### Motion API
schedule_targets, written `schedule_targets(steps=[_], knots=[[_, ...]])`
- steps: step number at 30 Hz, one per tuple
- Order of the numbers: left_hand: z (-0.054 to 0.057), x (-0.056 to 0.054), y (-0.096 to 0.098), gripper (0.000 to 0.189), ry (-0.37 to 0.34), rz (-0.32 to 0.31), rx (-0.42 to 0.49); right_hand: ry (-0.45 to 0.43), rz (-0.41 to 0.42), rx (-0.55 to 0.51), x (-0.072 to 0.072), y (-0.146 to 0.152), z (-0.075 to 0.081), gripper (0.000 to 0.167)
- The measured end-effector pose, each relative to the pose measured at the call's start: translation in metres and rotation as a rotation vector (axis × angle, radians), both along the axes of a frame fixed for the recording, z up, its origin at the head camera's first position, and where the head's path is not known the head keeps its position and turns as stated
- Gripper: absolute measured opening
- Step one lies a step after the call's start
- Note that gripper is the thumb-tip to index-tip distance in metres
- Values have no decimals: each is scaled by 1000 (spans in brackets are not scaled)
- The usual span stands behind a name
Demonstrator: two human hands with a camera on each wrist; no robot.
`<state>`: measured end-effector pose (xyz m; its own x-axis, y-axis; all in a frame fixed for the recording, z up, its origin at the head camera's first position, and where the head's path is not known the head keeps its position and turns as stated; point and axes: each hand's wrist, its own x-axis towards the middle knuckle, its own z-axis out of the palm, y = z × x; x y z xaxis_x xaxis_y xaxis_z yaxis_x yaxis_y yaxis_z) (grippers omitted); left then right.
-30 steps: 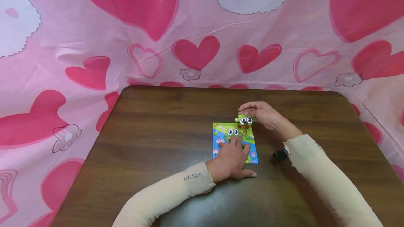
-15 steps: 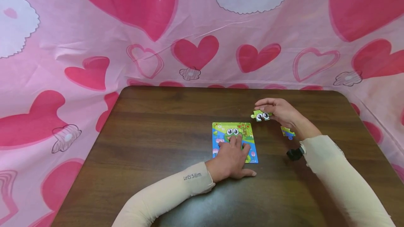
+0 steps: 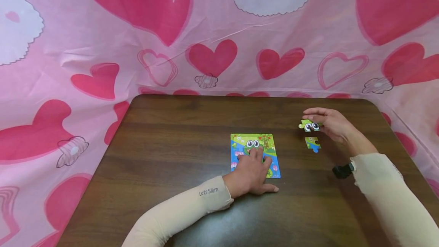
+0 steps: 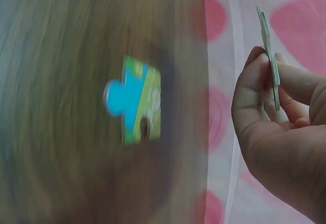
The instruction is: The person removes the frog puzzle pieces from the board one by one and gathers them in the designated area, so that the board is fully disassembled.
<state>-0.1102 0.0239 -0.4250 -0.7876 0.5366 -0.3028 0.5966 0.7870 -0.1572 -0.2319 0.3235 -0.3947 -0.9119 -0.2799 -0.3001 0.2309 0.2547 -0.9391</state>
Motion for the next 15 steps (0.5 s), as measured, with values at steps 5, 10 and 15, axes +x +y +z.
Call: schedule_targets(steps=[5, 10, 15], knots=[[0, -1, -1, 91, -14, 2, 13, 4, -26, -60, 3, 23, -4, 21], [1, -1, -1, 90, -22, 4, 21, 20, -39, -93, 8, 43, -7, 25], [0, -1, -1, 90, -20, 4, 29, 24, -55, -101, 13, 62, -12, 27]])
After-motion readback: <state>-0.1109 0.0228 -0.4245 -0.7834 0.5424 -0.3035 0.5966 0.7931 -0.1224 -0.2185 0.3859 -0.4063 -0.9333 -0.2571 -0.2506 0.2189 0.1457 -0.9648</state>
